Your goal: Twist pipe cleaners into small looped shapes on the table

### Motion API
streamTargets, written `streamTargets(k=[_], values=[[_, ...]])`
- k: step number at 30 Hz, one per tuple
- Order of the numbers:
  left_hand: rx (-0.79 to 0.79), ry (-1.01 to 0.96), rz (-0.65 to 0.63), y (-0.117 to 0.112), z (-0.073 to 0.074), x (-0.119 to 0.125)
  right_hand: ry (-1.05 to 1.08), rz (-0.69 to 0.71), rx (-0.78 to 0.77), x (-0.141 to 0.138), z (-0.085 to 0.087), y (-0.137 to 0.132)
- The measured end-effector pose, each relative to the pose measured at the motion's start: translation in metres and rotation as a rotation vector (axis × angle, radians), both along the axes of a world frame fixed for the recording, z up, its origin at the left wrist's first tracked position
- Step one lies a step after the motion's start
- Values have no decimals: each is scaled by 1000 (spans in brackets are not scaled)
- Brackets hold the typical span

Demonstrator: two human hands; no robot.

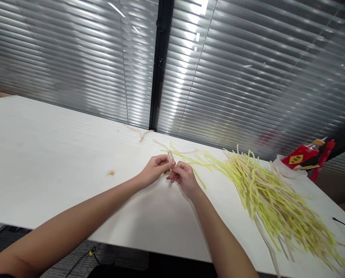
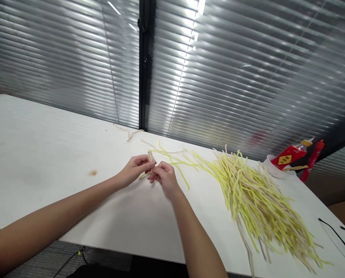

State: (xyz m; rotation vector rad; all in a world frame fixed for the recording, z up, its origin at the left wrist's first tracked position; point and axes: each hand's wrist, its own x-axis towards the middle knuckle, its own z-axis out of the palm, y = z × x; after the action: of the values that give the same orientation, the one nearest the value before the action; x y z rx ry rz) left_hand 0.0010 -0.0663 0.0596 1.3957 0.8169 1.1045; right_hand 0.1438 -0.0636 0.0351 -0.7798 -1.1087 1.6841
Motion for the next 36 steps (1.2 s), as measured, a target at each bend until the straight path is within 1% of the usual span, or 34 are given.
streamTargets(k=[3, 6, 12, 19, 25, 28, 32, 36], values=[[13, 50, 71, 0, -2, 0, -28, -18, 23, -1, -1, 0], [5, 75, 106, 0, -3, 1, -60, -30, 72, -2, -3, 0], [-39, 34, 100, 1, -5, 1, -92, -34, 133, -3, -8, 1], [-58, -42, 109, 7, -8, -2, -24, -28, 75, -3, -8, 1], [15, 13, 135, 7, -6, -3, -84, -55, 43, -2, -5, 0], [51, 13, 116, 7, -5, -3, -100, -69, 37, -1, -5, -1], [118, 23, 84, 8, -8, -4, -70, -83, -11, 1, -7, 1], [203, 68, 99, 10, -11, -5, -73, -65, -5, 2, -9, 3]])
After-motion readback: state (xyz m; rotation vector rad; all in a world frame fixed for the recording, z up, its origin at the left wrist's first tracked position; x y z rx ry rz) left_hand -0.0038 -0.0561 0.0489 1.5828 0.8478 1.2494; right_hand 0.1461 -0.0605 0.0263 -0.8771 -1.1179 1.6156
